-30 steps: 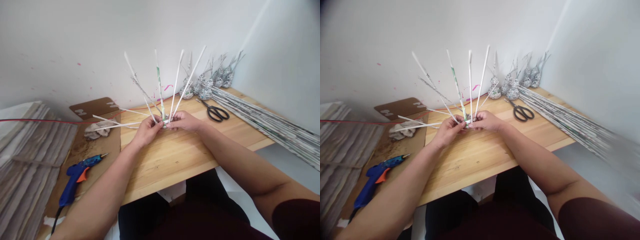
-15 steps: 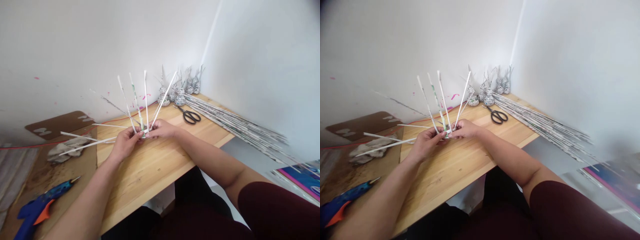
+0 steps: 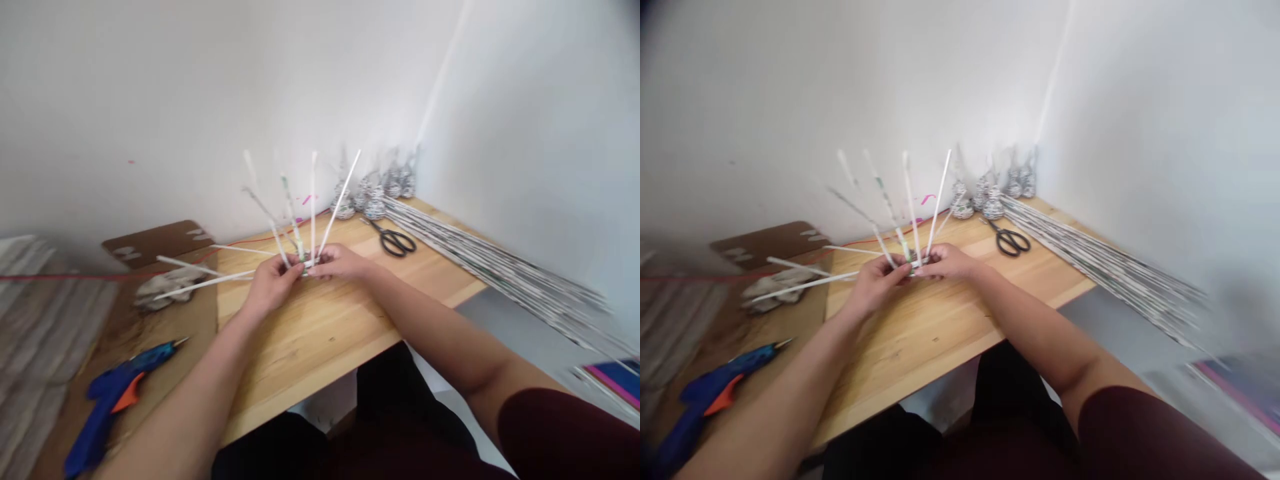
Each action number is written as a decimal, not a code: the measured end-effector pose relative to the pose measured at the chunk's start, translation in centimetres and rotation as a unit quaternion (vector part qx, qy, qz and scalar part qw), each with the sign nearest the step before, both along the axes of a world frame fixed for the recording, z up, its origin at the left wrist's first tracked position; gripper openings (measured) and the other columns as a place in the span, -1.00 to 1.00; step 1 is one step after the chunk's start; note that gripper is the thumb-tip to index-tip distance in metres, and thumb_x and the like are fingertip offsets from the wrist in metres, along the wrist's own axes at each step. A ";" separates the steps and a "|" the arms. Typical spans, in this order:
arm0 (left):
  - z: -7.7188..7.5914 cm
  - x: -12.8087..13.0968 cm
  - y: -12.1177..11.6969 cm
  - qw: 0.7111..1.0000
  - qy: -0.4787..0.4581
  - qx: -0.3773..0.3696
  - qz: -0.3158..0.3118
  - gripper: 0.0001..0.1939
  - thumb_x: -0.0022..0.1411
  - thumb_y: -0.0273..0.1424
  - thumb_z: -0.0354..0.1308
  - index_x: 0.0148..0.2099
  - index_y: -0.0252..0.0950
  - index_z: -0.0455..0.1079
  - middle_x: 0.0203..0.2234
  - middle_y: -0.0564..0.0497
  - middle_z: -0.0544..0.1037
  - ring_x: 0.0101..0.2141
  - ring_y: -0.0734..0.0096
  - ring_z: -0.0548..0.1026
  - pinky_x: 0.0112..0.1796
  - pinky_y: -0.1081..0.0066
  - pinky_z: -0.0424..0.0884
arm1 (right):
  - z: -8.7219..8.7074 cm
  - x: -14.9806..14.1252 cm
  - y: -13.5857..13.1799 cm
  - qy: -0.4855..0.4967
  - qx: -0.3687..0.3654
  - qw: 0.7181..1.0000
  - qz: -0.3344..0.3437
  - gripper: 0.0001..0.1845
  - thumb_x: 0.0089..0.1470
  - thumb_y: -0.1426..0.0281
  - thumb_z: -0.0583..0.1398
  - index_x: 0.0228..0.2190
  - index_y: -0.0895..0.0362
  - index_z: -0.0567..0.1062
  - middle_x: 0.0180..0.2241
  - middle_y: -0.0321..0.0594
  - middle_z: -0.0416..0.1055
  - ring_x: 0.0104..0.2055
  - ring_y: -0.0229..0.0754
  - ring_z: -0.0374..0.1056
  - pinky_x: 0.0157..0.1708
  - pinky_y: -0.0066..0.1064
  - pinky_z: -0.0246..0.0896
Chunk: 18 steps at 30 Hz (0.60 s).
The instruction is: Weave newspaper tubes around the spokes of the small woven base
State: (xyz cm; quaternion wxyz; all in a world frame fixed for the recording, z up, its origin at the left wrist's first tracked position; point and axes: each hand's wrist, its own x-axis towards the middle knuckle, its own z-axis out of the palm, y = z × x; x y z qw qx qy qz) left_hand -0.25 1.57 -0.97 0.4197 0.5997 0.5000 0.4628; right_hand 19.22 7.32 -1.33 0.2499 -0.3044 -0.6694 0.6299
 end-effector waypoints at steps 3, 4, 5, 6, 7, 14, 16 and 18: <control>0.0 0.2 -0.2 0.999 0.038 0.036 0.015 -0.84 0.11 -0.33 0.23 -0.36 -0.35 0.46 -0.59 0.07 0.48 -0.53 0.47 0.39 -0.40 0.46 0.31 | 0.5 0.2 -0.8 -0.004 0.019 0.999 -0.029 -0.50 -0.15 0.27 0.44 -0.16 0.21 0.53 -0.44 -0.27 0.49 -0.46 -0.32 0.38 -0.50 -0.52 0.26; 0.0 0.3 -0.1 0.997 0.049 0.050 0.019 -0.87 0.13 -0.36 0.21 -0.37 -0.35 0.46 -0.59 0.08 0.48 -0.52 0.48 0.38 -0.38 0.47 0.30 | 0.7 0.3 -0.8 -0.012 0.026 0.999 -0.039 -0.43 -0.11 0.27 0.43 -0.05 0.19 0.51 -0.39 -0.24 0.51 -0.44 -0.31 0.39 -0.48 -0.50 0.28; -0.1 0.3 0.1 0.997 0.057 0.057 0.017 -0.88 0.15 -0.38 0.20 -0.36 -0.35 0.46 -0.57 0.07 0.48 -0.50 0.49 0.38 -0.37 0.47 0.29 | 0.8 0.4 -0.7 -0.020 0.036 0.998 -0.053 -0.35 -0.08 0.27 0.42 0.05 0.15 0.46 -0.39 -0.24 0.52 -0.44 -0.30 0.40 -0.48 -0.49 0.29; -0.3 0.2 0.4 0.996 0.061 0.060 0.019 -0.88 0.17 -0.38 0.19 -0.33 -0.36 0.47 -0.55 0.07 0.50 -0.49 0.49 0.38 -0.36 0.47 0.29 | 0.9 0.6 -0.5 -0.028 0.044 0.997 -0.064 -0.28 -0.07 0.26 0.42 0.13 0.12 0.41 -0.43 -0.25 0.52 -0.45 -0.27 0.40 -0.49 -0.48 0.29; -0.4 0.2 0.6 0.996 0.059 0.058 0.031 -0.88 0.18 -0.40 0.19 -0.29 -0.36 0.48 -0.53 0.06 0.51 -0.48 0.49 0.39 -0.35 0.48 0.29 | 1.0 0.7 -0.3 -0.032 0.048 0.996 -0.070 -0.22 -0.07 0.24 0.42 0.17 0.10 0.37 -0.44 -0.25 0.52 -0.45 -0.24 0.41 -0.50 -0.46 0.29; -0.7 0.1 1.0 0.989 0.128 0.060 0.049 -0.82 0.24 -0.38 0.20 -0.15 -0.35 0.53 -0.30 -0.02 0.62 -0.29 0.38 0.50 -0.23 0.42 0.36 | 0.9 1.4 -2.5 -0.044 0.095 0.965 -0.239 -0.67 -0.06 0.10 0.39 -0.32 0.00 0.50 -0.51 -0.26 0.44 -0.55 -0.25 0.33 -0.60 -0.44 0.20; -0.7 0.0 1.1 0.987 0.147 0.058 0.037 -0.78 0.27 -0.35 0.18 -0.11 -0.34 0.54 -0.25 -0.04 0.63 -0.23 0.34 0.53 -0.18 0.39 0.38 | 1.5 1.0 -4.8 -0.100 0.189 0.939 -0.271 -0.67 0.08 0.07 0.30 -0.50 0.03 0.45 -0.60 -0.27 0.34 -0.62 -0.28 0.20 -0.65 -0.43 0.09; -0.7 -0.1 1.2 0.984 0.165 0.058 0.026 -0.76 0.28 -0.33 0.18 -0.09 -0.33 0.54 -0.22 -0.05 0.64 -0.19 0.31 0.55 -0.15 0.38 0.41 | 3.0 -0.6 -7.5 -0.148 0.259 0.933 -0.199 -0.64 0.10 0.03 0.28 -0.54 0.01 0.49 -0.63 -0.24 0.36 -0.64 -0.24 0.20 -0.67 -0.40 0.06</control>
